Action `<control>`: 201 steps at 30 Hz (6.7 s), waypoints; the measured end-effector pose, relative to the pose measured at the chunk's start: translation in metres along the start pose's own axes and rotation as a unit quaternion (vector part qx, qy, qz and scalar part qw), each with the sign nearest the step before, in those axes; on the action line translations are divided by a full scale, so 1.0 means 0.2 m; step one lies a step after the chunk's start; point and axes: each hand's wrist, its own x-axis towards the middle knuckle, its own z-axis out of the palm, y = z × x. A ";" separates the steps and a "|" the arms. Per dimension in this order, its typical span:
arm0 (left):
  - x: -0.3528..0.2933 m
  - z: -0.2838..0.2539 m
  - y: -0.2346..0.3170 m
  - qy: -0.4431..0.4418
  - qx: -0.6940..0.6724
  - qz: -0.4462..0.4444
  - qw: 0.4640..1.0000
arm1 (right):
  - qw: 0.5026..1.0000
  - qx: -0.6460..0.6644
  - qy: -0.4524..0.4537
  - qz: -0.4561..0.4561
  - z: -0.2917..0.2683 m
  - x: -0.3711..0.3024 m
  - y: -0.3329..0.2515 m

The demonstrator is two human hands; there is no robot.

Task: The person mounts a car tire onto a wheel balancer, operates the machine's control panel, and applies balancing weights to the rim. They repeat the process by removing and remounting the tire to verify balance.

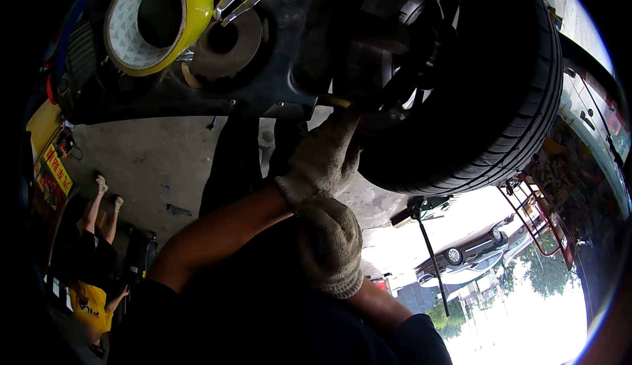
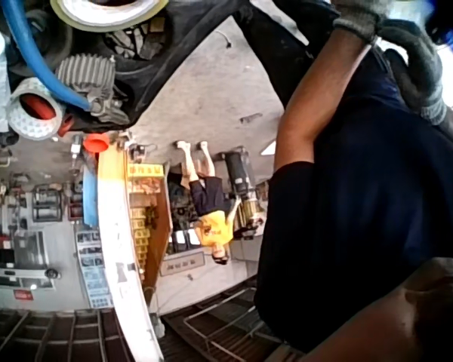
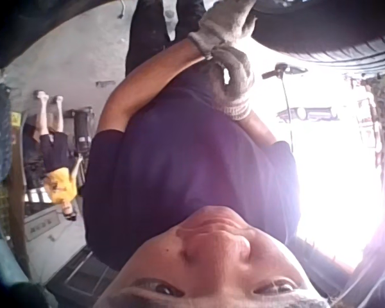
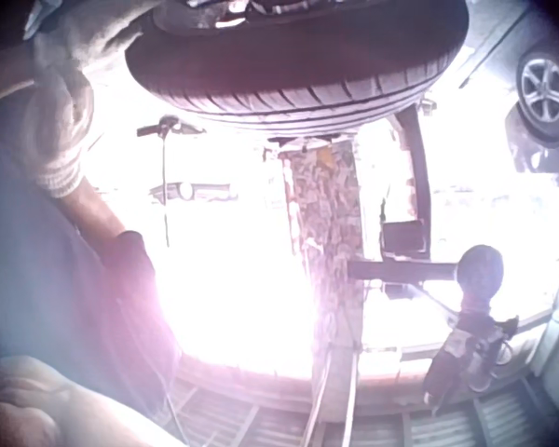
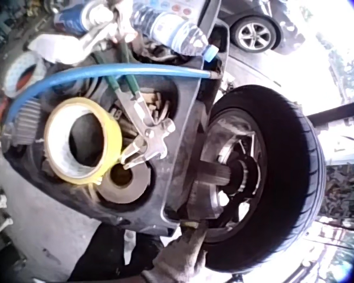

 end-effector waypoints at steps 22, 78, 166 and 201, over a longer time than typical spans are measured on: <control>0.01 0.07 0.07 0.033 -0.048 0.017 0.998 | 1.000 0.022 0.003 -0.016 -0.13 -0.05 0.13; 0.00 0.28 0.23 0.033 -0.024 0.035 0.999 | 0.991 0.129 0.015 -0.013 -0.30 -0.25 0.30; 0.02 0.12 0.27 0.040 0.136 -0.058 0.988 | 0.980 0.170 -0.030 0.095 0.59 -0.03 0.97; 0.00 0.16 0.16 0.117 0.041 -0.027 0.992 | 0.942 0.092 -0.275 0.171 0.46 -0.61 1.14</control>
